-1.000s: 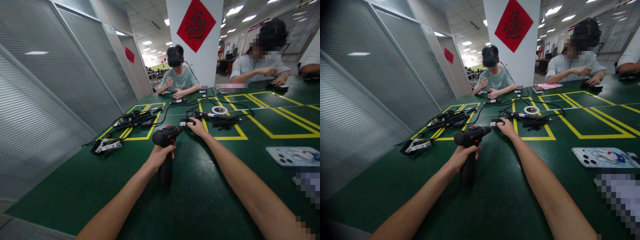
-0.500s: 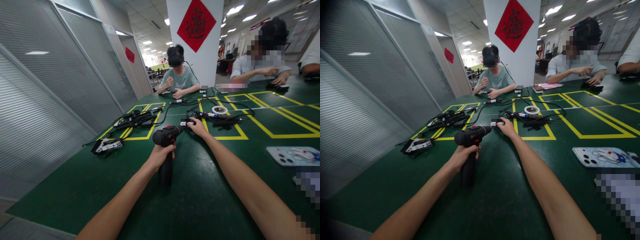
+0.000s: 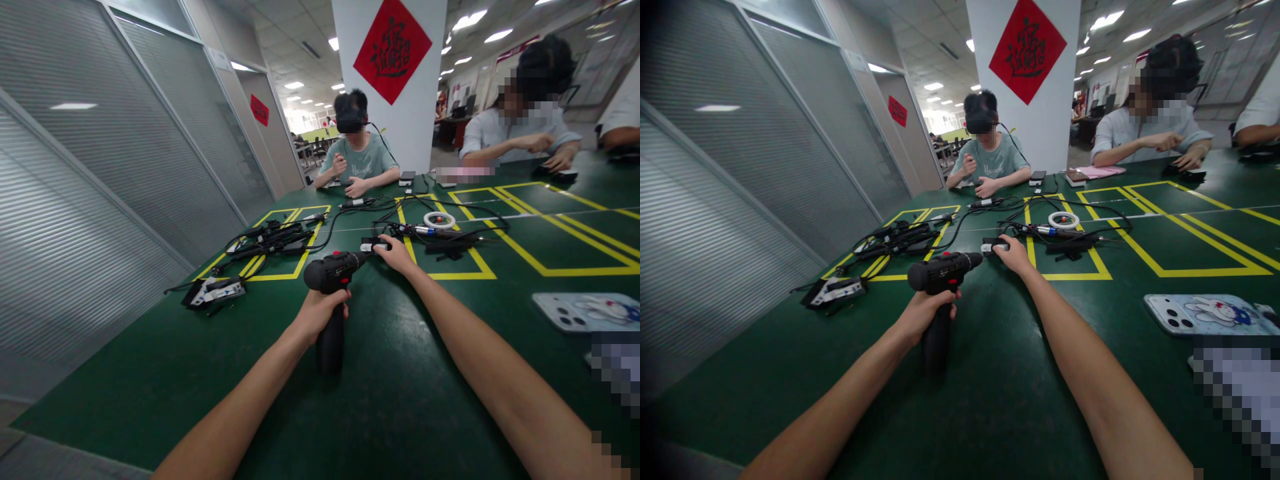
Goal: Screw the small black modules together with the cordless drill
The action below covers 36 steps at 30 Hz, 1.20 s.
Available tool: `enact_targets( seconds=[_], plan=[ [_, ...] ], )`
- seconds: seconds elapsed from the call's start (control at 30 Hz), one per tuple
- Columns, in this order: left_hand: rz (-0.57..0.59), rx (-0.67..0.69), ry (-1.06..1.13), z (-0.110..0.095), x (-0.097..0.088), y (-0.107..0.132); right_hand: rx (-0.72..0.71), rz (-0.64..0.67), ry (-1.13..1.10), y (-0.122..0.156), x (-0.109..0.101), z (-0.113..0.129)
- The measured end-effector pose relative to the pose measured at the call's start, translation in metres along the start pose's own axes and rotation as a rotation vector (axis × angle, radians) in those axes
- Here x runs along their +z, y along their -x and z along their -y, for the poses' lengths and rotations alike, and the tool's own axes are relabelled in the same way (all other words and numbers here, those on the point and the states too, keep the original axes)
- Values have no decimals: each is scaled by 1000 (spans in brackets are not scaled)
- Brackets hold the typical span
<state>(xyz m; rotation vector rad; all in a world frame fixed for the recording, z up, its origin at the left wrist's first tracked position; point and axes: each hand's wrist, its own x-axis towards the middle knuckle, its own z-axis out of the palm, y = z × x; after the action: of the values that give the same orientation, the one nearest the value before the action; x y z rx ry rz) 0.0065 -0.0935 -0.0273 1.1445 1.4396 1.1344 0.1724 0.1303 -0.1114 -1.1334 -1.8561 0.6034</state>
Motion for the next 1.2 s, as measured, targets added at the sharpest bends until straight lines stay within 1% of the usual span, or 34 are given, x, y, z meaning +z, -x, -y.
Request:
enact_targets(
  seconds=[0.37,0.57,0.73,0.9,1.2],
  plan=[
    [-6,8,17,-1,1,1,-16,-9,-7,-1,2,-4],
    [-7,-14,10,-1,0,0,-18,-3,11,0,1,-3],
    [-13,10,28,1,1,-1,-28,-11,9,0,1,-2],
    [-11,-22,3,-1,0,1,-23,-12,2,0,1,-2],
    [-4,-2,37,-1,1,1,-21,-10,15,-1,1,-2]
  ],
)
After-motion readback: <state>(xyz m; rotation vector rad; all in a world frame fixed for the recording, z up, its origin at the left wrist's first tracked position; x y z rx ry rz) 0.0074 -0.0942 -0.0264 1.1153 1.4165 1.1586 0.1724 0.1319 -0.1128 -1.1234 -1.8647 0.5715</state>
